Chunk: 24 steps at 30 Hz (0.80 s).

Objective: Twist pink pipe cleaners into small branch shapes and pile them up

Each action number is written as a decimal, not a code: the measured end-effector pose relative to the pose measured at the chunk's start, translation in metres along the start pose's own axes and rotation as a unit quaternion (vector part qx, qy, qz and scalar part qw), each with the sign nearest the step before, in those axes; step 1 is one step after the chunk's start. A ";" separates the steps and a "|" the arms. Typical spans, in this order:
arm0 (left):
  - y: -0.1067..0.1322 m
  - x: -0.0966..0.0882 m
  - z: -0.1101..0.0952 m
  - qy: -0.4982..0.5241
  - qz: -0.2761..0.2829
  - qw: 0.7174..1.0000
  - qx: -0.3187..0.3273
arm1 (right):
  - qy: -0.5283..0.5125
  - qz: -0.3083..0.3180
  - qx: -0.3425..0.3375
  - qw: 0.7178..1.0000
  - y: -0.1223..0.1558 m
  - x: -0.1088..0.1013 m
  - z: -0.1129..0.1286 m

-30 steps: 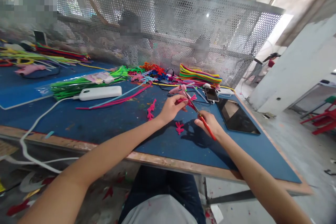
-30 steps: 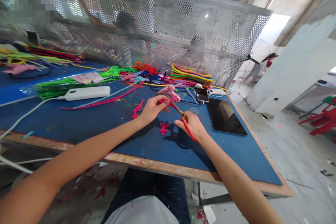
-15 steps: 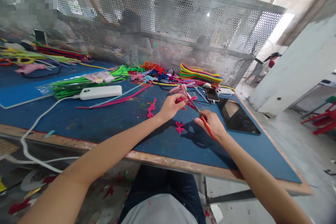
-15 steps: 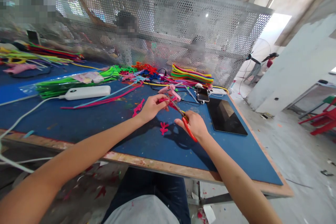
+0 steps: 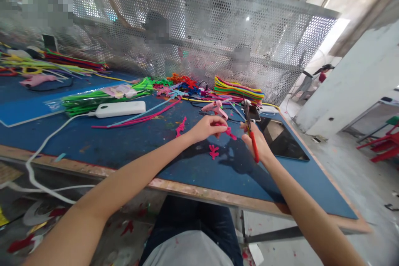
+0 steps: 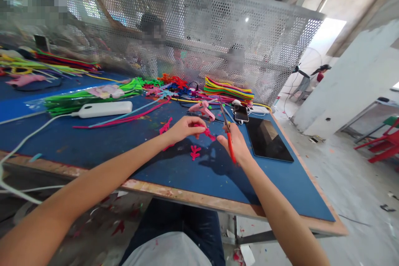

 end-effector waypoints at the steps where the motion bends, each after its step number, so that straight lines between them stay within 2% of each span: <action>1: 0.000 0.001 0.002 0.015 0.009 1.000 -0.013 | -0.016 -0.005 -0.002 1.000 -0.001 0.001 -0.002; 6: 0.006 0.009 0.019 0.140 0.048 0.982 -0.117 | -0.060 -0.059 0.044 0.995 -0.002 0.007 -0.016; 10: 0.008 0.004 0.036 0.126 0.005 0.979 -0.159 | -0.059 -0.083 0.066 0.993 -0.002 0.007 -0.020; 14: 0.005 -0.002 0.045 0.087 -0.017 0.985 -0.147 | -0.053 -0.089 0.059 0.993 -0.003 0.005 -0.020; 19: 0.002 -0.005 0.042 0.039 -0.039 0.992 -0.110 | -0.040 -0.068 0.037 0.996 -0.003 0.006 -0.017; 24: 0.001 0.002 0.043 -0.014 -0.017 0.996 -0.083 | -0.022 -0.053 0.028 0.998 -0.003 0.007 -0.015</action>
Point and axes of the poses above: each hand's wrist, its own y-axis away from the middle knuckle, its own x-axis out of the palm, z = x × y, the point moved 6 cm from there along -y, towards the middle knuckle, and after that the axes turned 6 degrees about y, right-handed, at the moved point
